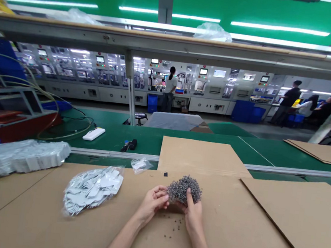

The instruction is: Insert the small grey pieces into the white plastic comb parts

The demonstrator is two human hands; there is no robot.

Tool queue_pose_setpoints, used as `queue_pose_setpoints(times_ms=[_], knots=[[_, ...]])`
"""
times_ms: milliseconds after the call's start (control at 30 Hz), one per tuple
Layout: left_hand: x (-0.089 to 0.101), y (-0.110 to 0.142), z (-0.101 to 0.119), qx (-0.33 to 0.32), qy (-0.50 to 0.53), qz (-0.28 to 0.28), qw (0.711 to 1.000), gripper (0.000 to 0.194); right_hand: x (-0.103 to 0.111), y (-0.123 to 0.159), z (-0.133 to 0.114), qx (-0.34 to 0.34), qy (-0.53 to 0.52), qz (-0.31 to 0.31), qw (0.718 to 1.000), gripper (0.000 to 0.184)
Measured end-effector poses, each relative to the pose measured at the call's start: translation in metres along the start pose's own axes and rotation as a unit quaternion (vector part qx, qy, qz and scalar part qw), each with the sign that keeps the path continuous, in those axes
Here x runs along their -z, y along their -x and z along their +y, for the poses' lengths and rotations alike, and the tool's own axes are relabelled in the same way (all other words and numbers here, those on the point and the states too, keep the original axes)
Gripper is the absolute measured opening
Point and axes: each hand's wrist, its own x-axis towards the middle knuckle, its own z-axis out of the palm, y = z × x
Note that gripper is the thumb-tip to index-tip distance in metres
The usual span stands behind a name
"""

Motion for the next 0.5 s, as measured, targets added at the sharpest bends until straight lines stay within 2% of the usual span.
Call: queue_pose_setpoints(times_ms=[67, 200, 300, 400, 500], knots=[[0.002, -0.001, -0.003, -0.008, -0.062, 0.011, 0.998, 0.033, 0.001, -0.001, 0.002, -0.004, 0.019, -0.001, 1.0, 0.037], [0.003, -0.001, -0.005, -0.061, -0.165, 0.049, 0.983, 0.017, 0.002, -0.001, 0.0, 0.002, -0.023, 0.003, 1.0, 0.036], [-0.001, 0.004, -0.001, -0.103, -0.211, 0.029, 0.972, 0.013, 0.002, 0.0, -0.002, -0.006, -0.033, 0.012, 0.999, 0.034], [-0.007, 0.008, 0.002, -0.071, -0.171, -0.034, 0.982, 0.033, 0.0, 0.0, -0.002, -0.019, -0.023, -0.002, 1.0, 0.033], [-0.008, 0.005, 0.001, -0.016, -0.093, -0.034, 0.995, 0.037, 0.0, 0.0, 0.001, -0.018, -0.021, -0.023, 0.999, 0.031]])
